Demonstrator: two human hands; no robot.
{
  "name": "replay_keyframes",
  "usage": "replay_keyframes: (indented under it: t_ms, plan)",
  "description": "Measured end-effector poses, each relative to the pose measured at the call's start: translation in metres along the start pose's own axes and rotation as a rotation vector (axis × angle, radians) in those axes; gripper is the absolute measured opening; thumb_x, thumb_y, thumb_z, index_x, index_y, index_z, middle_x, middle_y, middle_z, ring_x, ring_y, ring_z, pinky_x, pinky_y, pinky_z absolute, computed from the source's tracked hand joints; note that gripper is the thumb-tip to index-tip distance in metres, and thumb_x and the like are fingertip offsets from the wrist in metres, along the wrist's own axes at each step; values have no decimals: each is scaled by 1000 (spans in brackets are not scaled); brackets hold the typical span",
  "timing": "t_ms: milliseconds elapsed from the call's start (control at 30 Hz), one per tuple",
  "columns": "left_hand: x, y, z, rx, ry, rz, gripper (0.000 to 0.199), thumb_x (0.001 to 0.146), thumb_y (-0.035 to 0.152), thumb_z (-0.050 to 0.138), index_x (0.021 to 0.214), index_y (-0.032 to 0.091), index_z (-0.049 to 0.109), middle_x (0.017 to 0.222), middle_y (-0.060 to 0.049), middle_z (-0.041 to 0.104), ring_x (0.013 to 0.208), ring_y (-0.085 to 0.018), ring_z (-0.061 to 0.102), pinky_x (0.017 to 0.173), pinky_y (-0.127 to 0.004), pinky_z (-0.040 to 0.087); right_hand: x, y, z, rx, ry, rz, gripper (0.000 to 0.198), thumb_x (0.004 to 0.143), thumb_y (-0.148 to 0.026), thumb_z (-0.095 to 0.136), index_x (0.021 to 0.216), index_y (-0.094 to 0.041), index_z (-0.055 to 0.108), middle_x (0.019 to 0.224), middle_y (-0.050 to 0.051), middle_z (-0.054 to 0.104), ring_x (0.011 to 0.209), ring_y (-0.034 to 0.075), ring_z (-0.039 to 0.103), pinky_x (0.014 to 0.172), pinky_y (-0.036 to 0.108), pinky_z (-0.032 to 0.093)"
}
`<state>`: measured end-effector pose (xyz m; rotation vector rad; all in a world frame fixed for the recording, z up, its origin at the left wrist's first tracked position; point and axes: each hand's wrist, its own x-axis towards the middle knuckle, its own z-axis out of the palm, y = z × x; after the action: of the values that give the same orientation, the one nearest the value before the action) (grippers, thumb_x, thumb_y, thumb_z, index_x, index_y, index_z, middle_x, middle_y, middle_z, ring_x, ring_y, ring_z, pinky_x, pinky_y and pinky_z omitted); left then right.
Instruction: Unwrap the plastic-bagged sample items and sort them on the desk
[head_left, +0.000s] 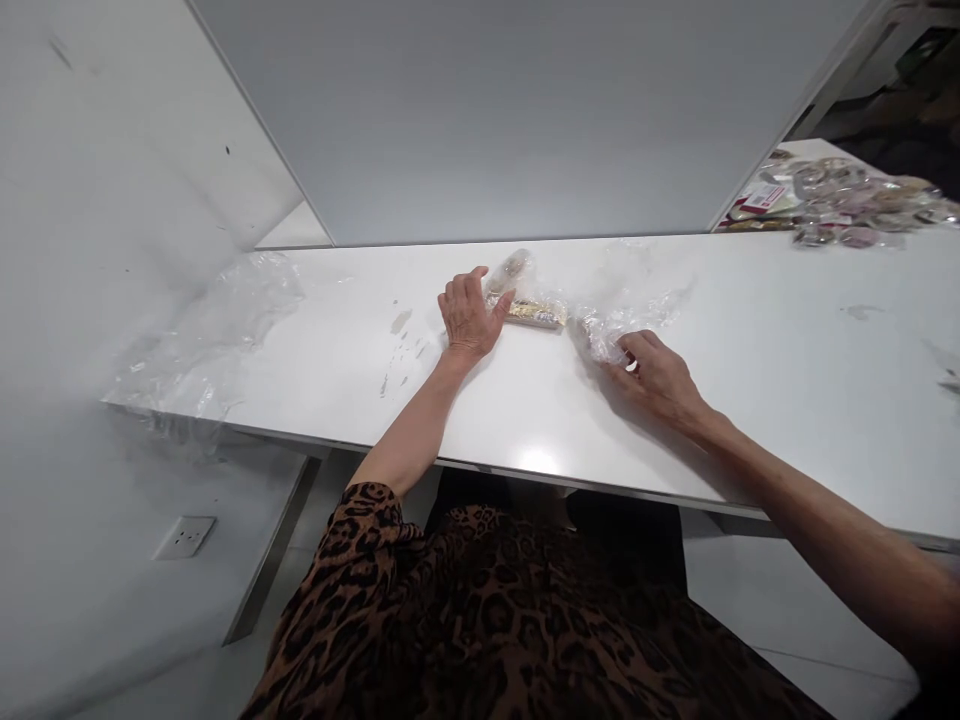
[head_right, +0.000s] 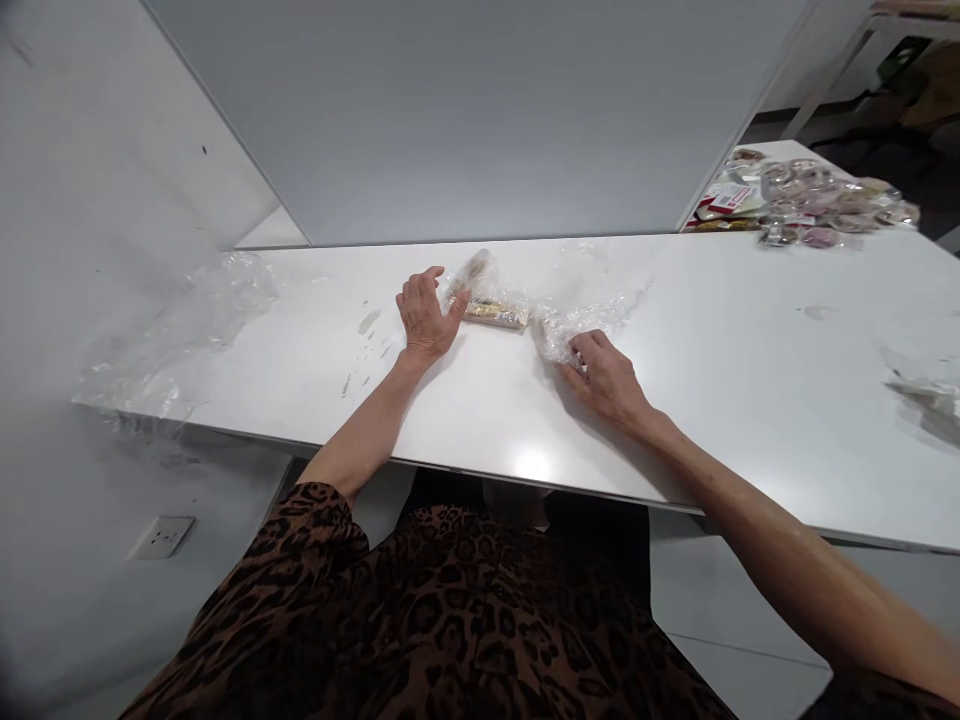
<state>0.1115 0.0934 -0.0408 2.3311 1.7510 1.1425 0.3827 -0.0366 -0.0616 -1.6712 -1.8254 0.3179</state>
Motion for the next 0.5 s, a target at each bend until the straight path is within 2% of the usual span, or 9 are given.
replay_keyframes:
  t_ms: [67, 100, 167, 200, 267, 333, 433, 500]
  plan:
    - [-8, 8, 1, -149, -9, 144, 54, 107, 65, 46, 129, 19, 62, 127, -18, 70, 122, -28, 64, 104, -44, 50, -13, -11, 1, 140, 33, -10, 38, 91, -62, 63, 88, -24, 58, 99, 12, 66, 75, 23, 60, 67, 40, 52]
    - [-14, 13, 1, -224, -53, 197, 56, 108, 68, 41, 122, 19, 65, 122, -16, 71, 117, -26, 65, 101, -42, 52, -19, -15, 0, 209, 57, -1, 40, 90, -64, 65, 89, -24, 60, 99, 11, 67, 77, 24, 61, 67, 40, 54]
    - [-27, 25, 0, -355, -227, 232, 64, 107, 74, 32, 102, 21, 68, 107, -13, 72, 104, -24, 67, 92, -39, 56, -31, -22, -2, 355, 118, 46, 40, 89, -64, 71, 93, -24, 64, 102, 9, 69, 84, 24, 65, 72, 40, 58]
    - [-34, 31, -2, -420, -352, 200, 68, 105, 78, 31, 94, 21, 67, 100, -11, 72, 97, -22, 68, 88, -39, 57, -38, -25, -3, 424, 155, 77, 39, 89, -62, 74, 96, -25, 65, 103, 8, 70, 87, 24, 67, 75, 41, 60]
    - [-45, 42, -7, -581, -630, 40, 74, 101, 85, 33, 89, 19, 66, 93, -9, 71, 83, -20, 70, 78, -37, 58, -52, -31, -2, 535, 232, 116, 37, 88, -58, 79, 98, -26, 66, 106, 6, 71, 93, 25, 70, 83, 44, 62]
    - [-52, 52, -12, -775, -853, -183, 76, 97, 88, 41, 103, 17, 68, 97, -10, 72, 77, -19, 72, 73, -36, 60, -65, -38, 3, 572, 304, 94, 35, 87, -54, 82, 99, -26, 65, 110, 6, 72, 100, 26, 72, 91, 46, 63]
    - [-60, 64, -17, -1048, -1056, -412, 78, 91, 81, 64, 135, 17, 59, 105, -11, 74, 82, -21, 76, 77, -37, 64, -78, -50, 16, 540, 380, -3, 31, 88, -51, 79, 96, -26, 63, 117, 8, 72, 108, 29, 72, 97, 49, 61]
    - [-64, 70, -15, -1242, -1092, -514, 85, 86, 68, 80, 148, 18, 51, 104, -11, 75, 83, -21, 76, 79, -38, 64, -83, -57, 23, 500, 392, -54, 29, 89, -51, 76, 93, -26, 60, 121, 10, 71, 113, 31, 71, 97, 50, 61]
